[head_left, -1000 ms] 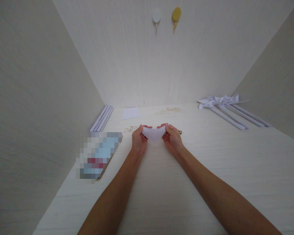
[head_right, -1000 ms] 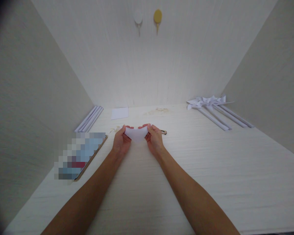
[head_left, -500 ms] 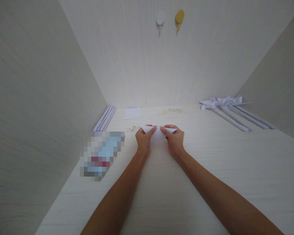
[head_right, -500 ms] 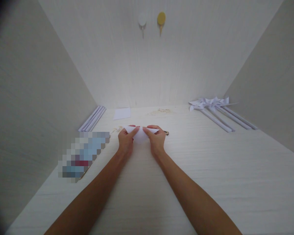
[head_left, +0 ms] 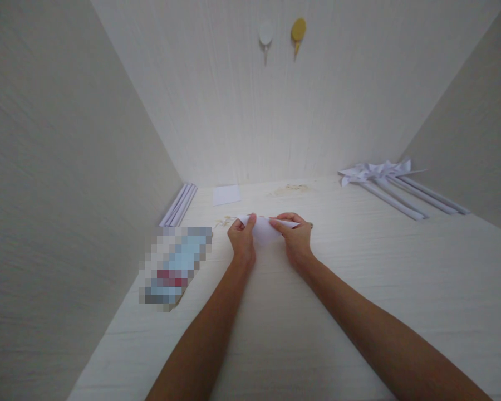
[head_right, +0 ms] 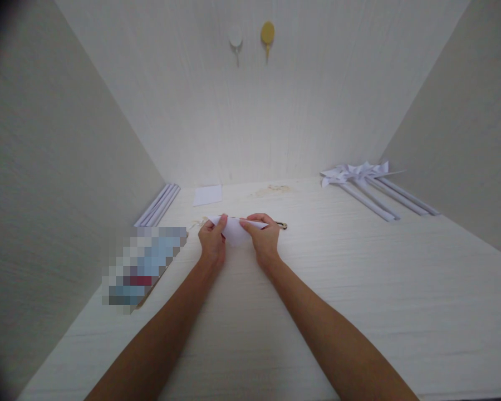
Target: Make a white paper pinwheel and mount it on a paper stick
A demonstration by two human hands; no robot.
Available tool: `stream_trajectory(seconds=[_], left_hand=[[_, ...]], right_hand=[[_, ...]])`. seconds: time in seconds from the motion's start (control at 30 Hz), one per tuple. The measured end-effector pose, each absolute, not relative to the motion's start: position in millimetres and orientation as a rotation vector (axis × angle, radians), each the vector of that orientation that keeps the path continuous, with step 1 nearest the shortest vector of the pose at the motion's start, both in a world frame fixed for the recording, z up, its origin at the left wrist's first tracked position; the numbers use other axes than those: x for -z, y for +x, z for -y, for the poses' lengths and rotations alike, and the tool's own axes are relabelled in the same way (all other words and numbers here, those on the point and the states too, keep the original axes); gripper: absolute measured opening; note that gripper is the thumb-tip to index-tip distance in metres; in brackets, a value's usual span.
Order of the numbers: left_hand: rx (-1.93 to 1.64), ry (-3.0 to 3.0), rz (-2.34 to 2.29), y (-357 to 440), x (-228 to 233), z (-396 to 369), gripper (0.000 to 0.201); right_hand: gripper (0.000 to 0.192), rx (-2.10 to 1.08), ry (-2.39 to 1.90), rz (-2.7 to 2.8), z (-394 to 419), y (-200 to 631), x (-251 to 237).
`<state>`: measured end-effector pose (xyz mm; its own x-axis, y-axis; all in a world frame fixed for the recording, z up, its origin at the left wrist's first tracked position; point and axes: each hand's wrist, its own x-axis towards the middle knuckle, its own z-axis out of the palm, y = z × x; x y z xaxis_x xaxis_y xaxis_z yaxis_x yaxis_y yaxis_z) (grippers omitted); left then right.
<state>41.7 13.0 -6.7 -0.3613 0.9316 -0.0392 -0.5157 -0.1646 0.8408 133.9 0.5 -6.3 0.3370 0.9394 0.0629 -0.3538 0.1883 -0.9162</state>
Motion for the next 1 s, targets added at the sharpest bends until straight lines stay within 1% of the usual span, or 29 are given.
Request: stream_trajectory(seconds=[0.23,0.47,1.0], left_hand=[[-1.703,0.665,-0.962,37.3,6.0,-14.4,0.027],[-1.752,0.652,-0.965,34.1,3.3,-14.4,0.017],[-1.767,0.671,-0.989,30.0,4.7,-14.4,0.018]], right_hand=[[0.023,-1.018,-0.976,0.730,-3.4,137.1,8.7],[0.022,-1.014,-0.981,0.740,-2.8,136.6,7.6],[0.021,-0.966,-1.018,0.796,-3.7,137.1,9.9]])
